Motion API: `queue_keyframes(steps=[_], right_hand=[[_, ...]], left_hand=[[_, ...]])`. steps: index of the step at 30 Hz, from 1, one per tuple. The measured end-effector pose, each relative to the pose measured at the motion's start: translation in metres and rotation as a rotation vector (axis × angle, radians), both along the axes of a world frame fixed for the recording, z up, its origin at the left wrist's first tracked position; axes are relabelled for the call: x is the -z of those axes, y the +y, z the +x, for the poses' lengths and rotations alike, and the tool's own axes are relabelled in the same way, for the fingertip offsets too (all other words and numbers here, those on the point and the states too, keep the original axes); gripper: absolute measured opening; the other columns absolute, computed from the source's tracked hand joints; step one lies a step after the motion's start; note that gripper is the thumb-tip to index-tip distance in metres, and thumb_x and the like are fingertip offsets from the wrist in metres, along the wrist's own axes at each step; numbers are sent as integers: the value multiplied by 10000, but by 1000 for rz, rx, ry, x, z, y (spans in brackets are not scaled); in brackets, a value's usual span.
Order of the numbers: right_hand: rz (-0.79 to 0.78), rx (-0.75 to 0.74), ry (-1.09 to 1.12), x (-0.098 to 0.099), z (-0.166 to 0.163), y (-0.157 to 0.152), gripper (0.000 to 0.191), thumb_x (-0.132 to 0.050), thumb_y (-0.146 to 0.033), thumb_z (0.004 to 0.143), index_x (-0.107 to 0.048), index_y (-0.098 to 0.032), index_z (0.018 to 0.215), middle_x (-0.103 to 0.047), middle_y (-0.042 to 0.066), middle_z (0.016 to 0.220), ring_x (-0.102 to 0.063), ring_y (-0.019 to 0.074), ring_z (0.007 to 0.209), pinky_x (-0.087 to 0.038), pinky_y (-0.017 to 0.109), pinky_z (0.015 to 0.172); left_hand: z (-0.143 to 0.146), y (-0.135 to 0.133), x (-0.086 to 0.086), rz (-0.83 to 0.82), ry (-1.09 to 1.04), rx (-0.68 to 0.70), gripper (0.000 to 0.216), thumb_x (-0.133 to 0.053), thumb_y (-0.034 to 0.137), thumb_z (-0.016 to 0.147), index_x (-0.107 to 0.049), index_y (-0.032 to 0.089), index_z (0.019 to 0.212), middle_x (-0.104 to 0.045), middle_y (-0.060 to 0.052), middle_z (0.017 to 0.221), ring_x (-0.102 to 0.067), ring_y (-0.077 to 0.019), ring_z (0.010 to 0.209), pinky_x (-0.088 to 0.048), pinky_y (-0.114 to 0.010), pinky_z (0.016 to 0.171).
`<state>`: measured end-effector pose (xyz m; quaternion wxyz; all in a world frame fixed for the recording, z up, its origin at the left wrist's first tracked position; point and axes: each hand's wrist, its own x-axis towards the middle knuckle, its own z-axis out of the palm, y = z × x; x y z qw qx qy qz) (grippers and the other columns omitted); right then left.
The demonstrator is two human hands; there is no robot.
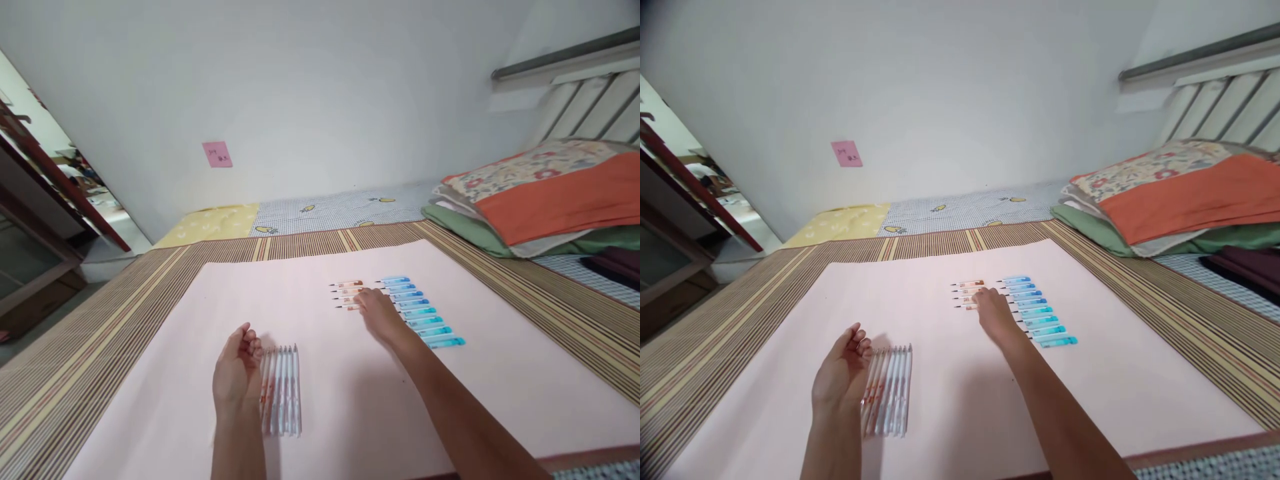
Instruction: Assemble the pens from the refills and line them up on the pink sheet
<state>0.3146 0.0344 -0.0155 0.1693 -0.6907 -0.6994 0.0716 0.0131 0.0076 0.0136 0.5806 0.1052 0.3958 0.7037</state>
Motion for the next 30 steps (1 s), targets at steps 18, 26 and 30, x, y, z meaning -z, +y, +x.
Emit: queue_keyframes(steps=[18,26,30], right_hand=[[-46,-86,190,10,5,-31,272,-447,-25,837,-664,-188,818,-657,63,946,-563,194,874,-365,279,750],[-41,-87,328,4,4,-55,261,-424,-84,868,-654,-202,832,-623,53,913,-581,197,860,-415,301,763],[53,-72,393,-12,-1,-58,297,-411,-122,908,-696,-208,912,-628,61,966,-599,208,925,-443,323,828]], left_hand=[[8,-1,1,-4,30,19,53,-645,101,798,-676,91,839,-601,-13,669,-540,-78,531,-440,-150,460],[31,-2,13,32,122,152,216,-785,213,690,-690,103,849,-618,-5,653,-539,-85,522,-406,-159,431],[63,-11,17,69,229,373,374,-861,352,666,-696,100,889,-669,-34,713,-578,-91,556,-448,-174,479]])
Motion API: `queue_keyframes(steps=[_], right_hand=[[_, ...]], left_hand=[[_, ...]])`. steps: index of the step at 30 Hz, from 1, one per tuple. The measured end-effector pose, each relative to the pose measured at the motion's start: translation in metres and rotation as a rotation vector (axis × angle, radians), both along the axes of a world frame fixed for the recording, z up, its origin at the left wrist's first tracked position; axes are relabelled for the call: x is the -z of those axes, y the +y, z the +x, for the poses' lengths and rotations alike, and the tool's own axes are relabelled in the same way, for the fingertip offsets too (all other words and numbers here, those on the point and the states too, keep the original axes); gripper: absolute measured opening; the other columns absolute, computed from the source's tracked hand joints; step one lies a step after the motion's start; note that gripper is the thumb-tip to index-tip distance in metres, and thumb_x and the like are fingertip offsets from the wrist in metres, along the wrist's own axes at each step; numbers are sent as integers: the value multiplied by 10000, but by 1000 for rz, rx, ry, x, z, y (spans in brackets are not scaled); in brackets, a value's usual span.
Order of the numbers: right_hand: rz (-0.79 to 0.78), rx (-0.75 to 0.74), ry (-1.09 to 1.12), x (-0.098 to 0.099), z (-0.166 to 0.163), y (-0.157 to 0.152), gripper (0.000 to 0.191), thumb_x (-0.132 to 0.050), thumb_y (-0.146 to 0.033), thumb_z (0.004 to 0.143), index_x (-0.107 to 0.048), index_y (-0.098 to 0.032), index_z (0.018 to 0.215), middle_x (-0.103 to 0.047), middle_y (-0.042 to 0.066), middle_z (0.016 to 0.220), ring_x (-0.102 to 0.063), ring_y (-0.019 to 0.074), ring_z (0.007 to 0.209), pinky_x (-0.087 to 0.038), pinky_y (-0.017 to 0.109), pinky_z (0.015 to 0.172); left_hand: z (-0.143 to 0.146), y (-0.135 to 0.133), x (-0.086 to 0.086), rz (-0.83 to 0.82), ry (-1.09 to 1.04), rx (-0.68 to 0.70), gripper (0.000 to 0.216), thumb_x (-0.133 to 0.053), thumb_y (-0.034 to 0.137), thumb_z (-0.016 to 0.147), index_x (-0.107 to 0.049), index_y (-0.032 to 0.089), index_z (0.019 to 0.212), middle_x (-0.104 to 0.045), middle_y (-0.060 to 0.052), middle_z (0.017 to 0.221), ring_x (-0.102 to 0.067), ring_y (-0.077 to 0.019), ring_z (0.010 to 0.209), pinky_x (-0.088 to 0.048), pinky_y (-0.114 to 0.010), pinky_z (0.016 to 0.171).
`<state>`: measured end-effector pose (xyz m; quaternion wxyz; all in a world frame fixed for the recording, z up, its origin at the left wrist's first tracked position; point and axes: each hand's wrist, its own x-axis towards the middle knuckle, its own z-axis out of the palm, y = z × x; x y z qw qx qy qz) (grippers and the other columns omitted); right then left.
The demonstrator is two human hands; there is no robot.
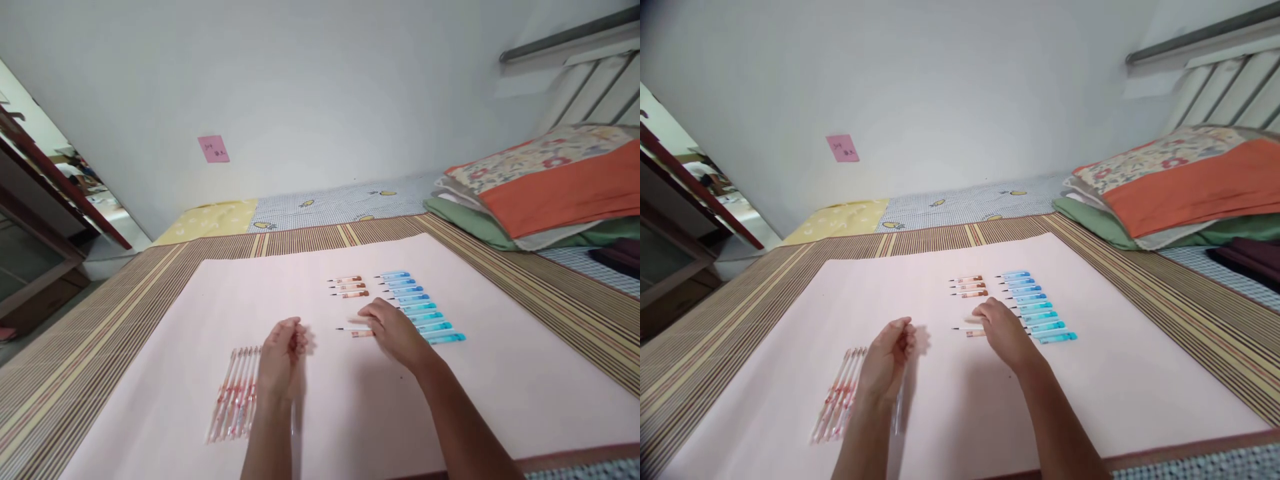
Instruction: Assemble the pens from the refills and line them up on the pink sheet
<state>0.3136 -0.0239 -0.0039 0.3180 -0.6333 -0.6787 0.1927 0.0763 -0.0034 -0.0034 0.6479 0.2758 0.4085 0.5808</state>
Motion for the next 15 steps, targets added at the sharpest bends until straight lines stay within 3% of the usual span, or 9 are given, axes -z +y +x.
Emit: queue_keyframes(steps=[4,8,11,15], right_hand=[[28,-152,101,-19,-18,-8,308,-442,-122,911,-728,-217,977,-642,51,960,-613,192,906,-457,306,828],[17,-232,176,-31,-33,-13,261,-488,-119,882,-723,-212,945,-674,43,940,-620,187,896,-462,285,791],[38,-149,301,-31,-24,-9,215,-508,-198,903,-705,-207,987,-713,44,964,-637,194,890,-474,290,775],[4,79,171,-12,4,-1,204,-490,-199,893,-692,-204,864,-716,50,910,-623,200,847,-444,300,758]], left_hand=[[34,-14,5,-55,74,166,508,-897,393,642,-687,106,1004,-701,-66,755,-667,-156,643,-516,-220,536],[48,-20,8,-104,-52,172,264,-871,214,691,-661,84,783,-672,-69,677,-622,-114,553,-511,-191,513],[44,-16,6,-254,-295,118,81,-682,56,836,-640,82,772,-656,-78,701,-607,-87,561,-513,-160,522],[33,-10,1,-389,-642,81,219,-431,70,981,-622,99,880,-609,-60,739,-584,-68,580,-509,-141,513]])
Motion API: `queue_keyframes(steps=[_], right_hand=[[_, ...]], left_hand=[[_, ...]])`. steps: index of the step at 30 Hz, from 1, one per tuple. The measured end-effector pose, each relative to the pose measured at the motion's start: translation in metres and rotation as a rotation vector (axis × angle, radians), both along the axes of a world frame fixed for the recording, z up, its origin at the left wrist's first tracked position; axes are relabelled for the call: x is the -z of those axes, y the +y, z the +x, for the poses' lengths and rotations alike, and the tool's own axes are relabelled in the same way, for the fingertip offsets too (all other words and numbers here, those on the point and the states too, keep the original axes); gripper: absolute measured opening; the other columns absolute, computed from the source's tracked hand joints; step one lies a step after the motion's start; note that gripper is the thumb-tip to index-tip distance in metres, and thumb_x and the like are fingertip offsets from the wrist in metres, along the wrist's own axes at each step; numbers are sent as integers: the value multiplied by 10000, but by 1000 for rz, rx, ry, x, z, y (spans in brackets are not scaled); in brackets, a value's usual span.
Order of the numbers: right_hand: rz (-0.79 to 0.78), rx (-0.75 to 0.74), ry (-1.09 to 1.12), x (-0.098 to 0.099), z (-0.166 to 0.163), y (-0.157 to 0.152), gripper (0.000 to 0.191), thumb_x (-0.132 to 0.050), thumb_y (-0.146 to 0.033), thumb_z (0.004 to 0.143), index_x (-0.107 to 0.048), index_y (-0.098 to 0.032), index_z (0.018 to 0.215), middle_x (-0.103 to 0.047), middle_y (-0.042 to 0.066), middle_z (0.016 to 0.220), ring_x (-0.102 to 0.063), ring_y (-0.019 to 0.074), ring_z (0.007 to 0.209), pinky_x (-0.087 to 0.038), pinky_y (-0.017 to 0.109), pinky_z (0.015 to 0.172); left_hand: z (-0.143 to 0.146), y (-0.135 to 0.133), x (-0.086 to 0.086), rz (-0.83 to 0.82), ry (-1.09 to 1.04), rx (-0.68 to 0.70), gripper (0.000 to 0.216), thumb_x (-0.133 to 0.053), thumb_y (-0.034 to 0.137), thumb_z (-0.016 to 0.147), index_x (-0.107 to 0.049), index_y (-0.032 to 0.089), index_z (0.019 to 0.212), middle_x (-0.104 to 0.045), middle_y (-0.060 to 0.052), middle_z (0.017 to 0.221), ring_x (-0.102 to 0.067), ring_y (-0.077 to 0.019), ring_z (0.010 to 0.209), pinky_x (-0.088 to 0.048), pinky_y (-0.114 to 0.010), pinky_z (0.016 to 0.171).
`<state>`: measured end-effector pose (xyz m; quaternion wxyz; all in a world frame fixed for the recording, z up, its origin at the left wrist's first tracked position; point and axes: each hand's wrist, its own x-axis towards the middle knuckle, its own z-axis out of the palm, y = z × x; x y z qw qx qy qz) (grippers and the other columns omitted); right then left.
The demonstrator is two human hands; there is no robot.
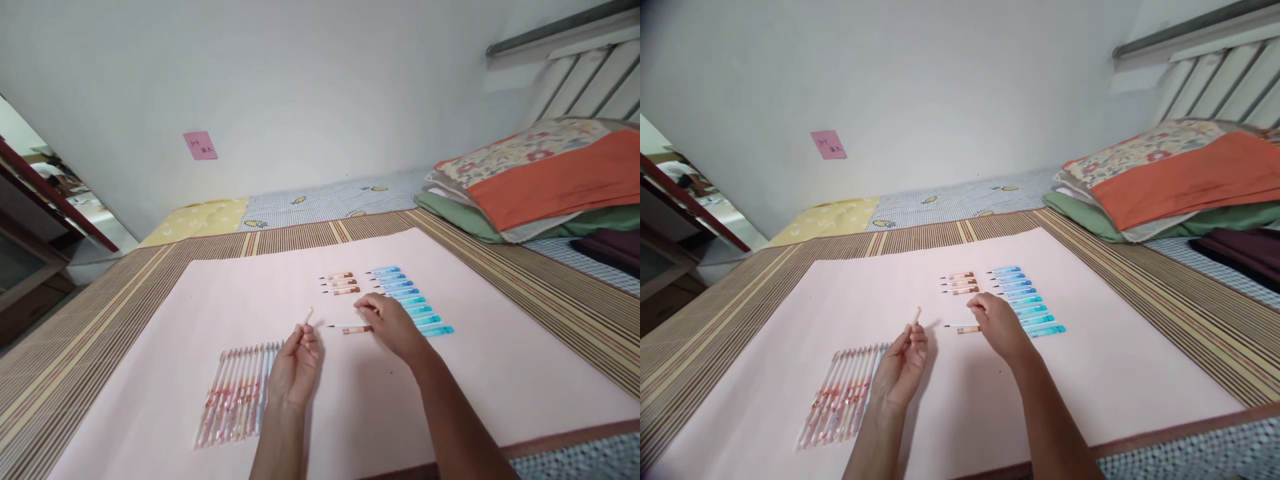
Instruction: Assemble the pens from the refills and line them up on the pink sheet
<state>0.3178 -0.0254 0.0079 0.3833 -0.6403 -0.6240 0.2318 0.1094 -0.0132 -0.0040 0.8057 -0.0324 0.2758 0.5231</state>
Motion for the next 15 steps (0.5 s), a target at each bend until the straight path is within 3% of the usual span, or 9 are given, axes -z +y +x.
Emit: queue_keyframes(steps=[2,5,11,15], right_hand=[[-98,67,-149,13,10,3,206,-488,-134,848,-659,-203,755,-687,41,847,-595,185,787,-403,283,707],[-175,52,-268,25,14,4,211,-498,-66,790,-633,-192,688,-658,40,828,-572,164,754,-356,264,669],[-269,-80,-243,15,12,-3,235,-506,-41,745,-659,-197,658,-667,28,817,-585,166,763,-347,262,664],[-211,22,-232,13,11,-2,209,-499,-82,795,-641,-200,697,-657,28,845,-575,163,757,-339,260,651]], left_hand=[[-3,1,-1,13,-50,-22,249,-390,106,1012,-619,91,916,-590,-53,740,-564,-62,568,-499,-140,501],[-4,1,-1,28,-30,-27,258,-398,114,1015,-621,76,892,-587,-56,737,-549,-60,562,-490,-143,495],[-2,1,3,0,3,-20,269,-434,102,996,-624,70,808,-591,-65,718,-557,-72,562,-479,-153,490],[-2,2,3,-8,4,-17,263,-450,101,986,-629,74,795,-599,-67,709,-565,-76,561,-487,-157,497]])
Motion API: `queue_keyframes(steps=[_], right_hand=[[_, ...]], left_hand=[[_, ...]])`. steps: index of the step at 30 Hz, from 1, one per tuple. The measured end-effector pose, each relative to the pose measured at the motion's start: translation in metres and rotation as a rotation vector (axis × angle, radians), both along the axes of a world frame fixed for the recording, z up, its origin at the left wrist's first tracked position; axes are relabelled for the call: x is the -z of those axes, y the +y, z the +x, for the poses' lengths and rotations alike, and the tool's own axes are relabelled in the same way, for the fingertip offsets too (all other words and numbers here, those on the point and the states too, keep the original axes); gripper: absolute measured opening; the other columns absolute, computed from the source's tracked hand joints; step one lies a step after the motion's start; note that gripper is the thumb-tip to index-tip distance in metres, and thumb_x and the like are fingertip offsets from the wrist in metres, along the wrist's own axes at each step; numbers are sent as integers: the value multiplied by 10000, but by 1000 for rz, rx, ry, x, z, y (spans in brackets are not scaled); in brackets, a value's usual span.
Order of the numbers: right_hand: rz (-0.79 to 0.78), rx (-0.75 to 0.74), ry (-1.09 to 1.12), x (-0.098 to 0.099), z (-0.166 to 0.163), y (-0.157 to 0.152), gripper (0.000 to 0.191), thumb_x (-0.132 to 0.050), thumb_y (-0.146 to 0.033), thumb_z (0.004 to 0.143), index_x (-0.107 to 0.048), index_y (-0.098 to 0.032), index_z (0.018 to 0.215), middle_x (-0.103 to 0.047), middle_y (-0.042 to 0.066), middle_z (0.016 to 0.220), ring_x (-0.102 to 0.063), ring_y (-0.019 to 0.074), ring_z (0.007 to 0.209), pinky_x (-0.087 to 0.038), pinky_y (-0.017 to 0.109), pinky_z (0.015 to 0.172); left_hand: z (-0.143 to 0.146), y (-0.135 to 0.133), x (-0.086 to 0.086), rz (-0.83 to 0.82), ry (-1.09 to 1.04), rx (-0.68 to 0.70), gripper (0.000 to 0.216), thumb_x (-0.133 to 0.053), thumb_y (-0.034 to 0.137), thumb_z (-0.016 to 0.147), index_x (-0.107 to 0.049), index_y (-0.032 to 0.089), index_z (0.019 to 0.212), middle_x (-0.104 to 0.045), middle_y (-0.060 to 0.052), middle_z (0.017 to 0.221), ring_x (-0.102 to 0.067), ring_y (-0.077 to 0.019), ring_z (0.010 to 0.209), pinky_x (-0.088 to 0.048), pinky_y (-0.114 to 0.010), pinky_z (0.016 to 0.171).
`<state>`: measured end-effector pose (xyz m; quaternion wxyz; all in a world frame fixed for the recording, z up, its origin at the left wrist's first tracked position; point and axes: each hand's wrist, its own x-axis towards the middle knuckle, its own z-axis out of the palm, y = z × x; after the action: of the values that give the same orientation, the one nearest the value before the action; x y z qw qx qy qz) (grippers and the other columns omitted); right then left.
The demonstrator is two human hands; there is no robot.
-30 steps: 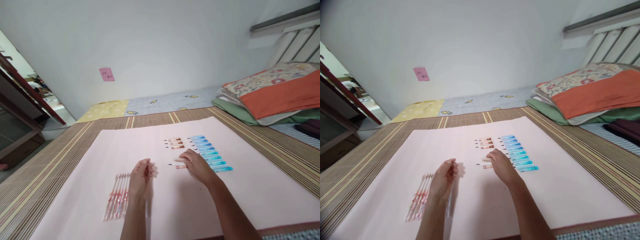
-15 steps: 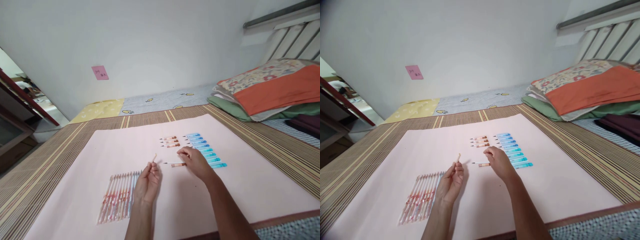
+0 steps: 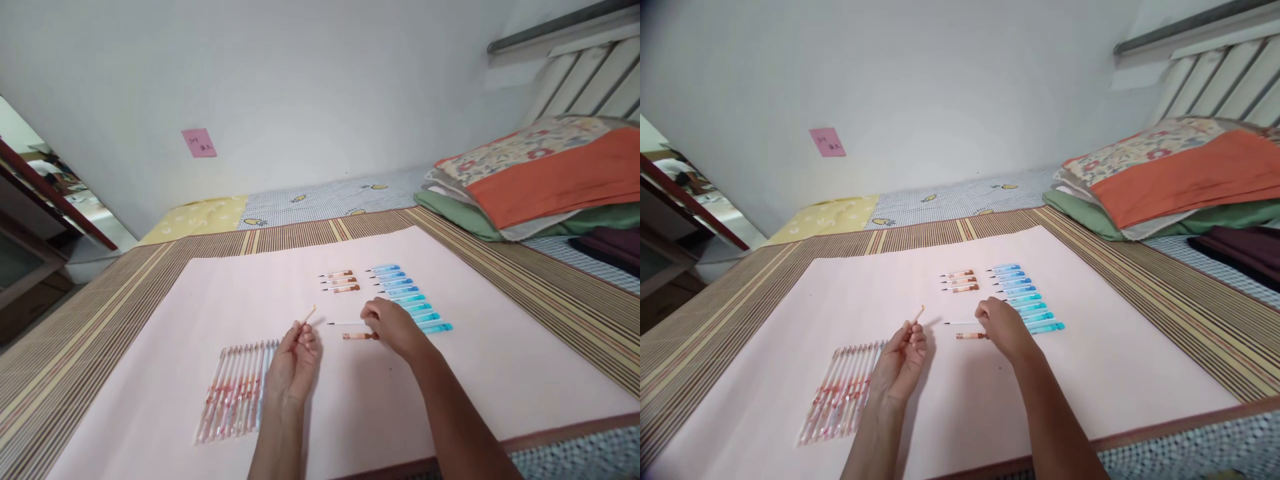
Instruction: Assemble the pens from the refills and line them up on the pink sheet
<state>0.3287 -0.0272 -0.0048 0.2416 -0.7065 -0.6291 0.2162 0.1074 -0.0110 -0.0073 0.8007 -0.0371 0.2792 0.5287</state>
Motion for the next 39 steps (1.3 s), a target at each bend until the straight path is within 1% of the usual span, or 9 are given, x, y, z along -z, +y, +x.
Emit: queue_keyframes(steps=[3,11,16,21,23,27,32,35,39], right_hand=[[-7,46,-59,5,-3,5,165,-541,-76,779,-625,-191,696,-639,34,855,-559,156,747,-320,257,640],[-1,10,-135,17,-1,9,142,-561,-54,729,-544,-189,687,-621,35,843,-537,161,771,-300,259,632],[-46,-2,-139,14,-4,11,128,-564,-67,712,-546,-194,707,-628,30,854,-528,158,754,-285,264,618],[-74,66,-122,10,-7,14,132,-598,-85,667,-534,-200,677,-626,23,745,-525,159,669,-279,273,574],[-32,82,-18,10,-6,13,125,-593,-97,670,-530,-205,664,-611,9,695,-521,154,629,-295,267,553],[145,99,440,3,-4,9,28,-610,-209,746,-590,-212,727,-566,-34,628,-508,132,551,-370,254,532],[381,148,906,-15,-5,5,216,-715,-394,770,-687,-192,842,-624,-6,682,-551,134,595,-474,280,601],[453,147,953,-23,-6,2,227,-733,-414,797,-697,-191,826,-648,7,723,-559,124,594,-493,273,603],[461,131,844,-28,-8,-1,250,-722,-428,836,-693,-188,771,-665,17,706,-579,130,596,-509,272,603]], left_hand=[[1,-1,0,-1,17,6,249,-467,91,976,-622,83,781,-604,-64,704,-568,-74,558,-493,-154,497],[4,-3,6,44,125,-32,118,-576,60,903,-613,120,808,-628,-52,705,-605,-93,579,-520,-163,508],[4,-2,6,43,142,-39,102,-586,59,896,-612,115,815,-637,-60,703,-612,-96,570,-517,-160,498],[3,-2,4,31,162,-36,69,-608,74,890,-618,123,842,-642,-56,704,-617,-101,562,-529,-168,494],[3,-2,4,29,165,-40,62,-614,81,889,-617,124,845,-644,-57,707,-616,-101,560,-532,-170,493],[4,-2,3,36,162,-47,66,-615,83,888,-618,125,838,-640,-54,705,-610,-97,556,-525,-164,483],[4,-3,2,44,129,-48,96,-594,52,885,-624,118,822,-639,-55,717,-606,-89,565,-521,-155,493],[3,-3,1,44,114,-54,157,-541,40,914,-627,101,798,-633,-63,715,-600,-83,572,-512,-147,500],[4,-3,0,65,116,-67,193,-518,35,927,-635,90,784,-628,-69,717,-589,-78,575,-500,-141,501]])
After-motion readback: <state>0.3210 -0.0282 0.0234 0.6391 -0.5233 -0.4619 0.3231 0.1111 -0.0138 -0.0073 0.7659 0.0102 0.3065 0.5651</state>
